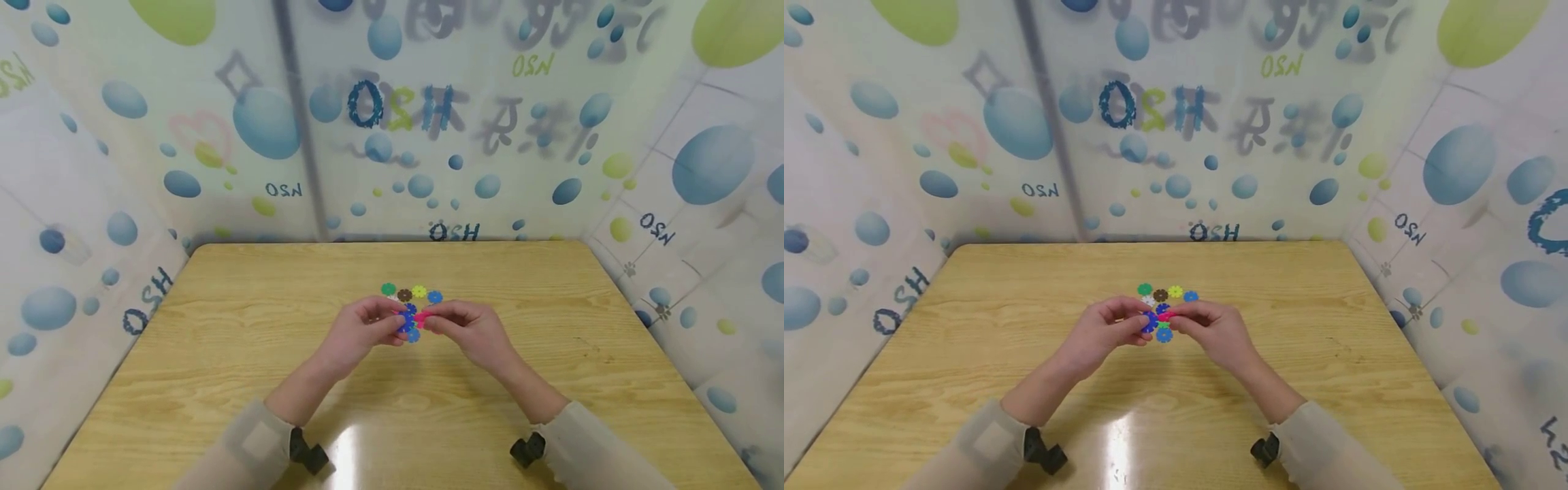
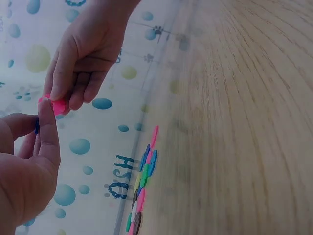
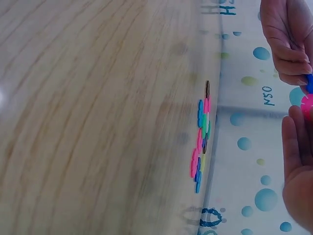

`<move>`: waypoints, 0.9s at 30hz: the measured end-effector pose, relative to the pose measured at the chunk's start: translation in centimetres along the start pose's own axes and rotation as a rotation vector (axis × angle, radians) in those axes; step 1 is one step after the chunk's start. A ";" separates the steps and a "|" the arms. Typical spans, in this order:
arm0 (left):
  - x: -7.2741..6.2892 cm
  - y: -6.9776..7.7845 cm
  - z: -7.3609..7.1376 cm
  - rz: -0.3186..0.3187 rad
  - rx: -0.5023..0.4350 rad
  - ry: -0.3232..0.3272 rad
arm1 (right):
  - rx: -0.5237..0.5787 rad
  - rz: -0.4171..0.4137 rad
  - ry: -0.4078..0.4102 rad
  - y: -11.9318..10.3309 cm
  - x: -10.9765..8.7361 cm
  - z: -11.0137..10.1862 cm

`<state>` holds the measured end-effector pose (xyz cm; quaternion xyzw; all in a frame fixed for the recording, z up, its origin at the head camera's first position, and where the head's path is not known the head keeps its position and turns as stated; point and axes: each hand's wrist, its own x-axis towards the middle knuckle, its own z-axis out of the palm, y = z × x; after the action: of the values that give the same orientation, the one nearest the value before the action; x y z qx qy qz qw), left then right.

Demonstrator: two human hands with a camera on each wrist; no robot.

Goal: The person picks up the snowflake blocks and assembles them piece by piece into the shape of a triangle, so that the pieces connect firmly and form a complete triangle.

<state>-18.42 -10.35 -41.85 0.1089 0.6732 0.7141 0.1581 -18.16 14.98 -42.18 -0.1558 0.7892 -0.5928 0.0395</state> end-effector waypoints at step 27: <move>0.1 0.0 0.3 -0.048 -0.036 0.020 | -0.040 -0.091 0.024 -0.2 -0.5 0.3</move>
<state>-18.38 -10.09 -41.87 0.0827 0.6642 0.7232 0.1704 -17.60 14.79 -42.18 -0.1849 0.7933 -0.5801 -0.0001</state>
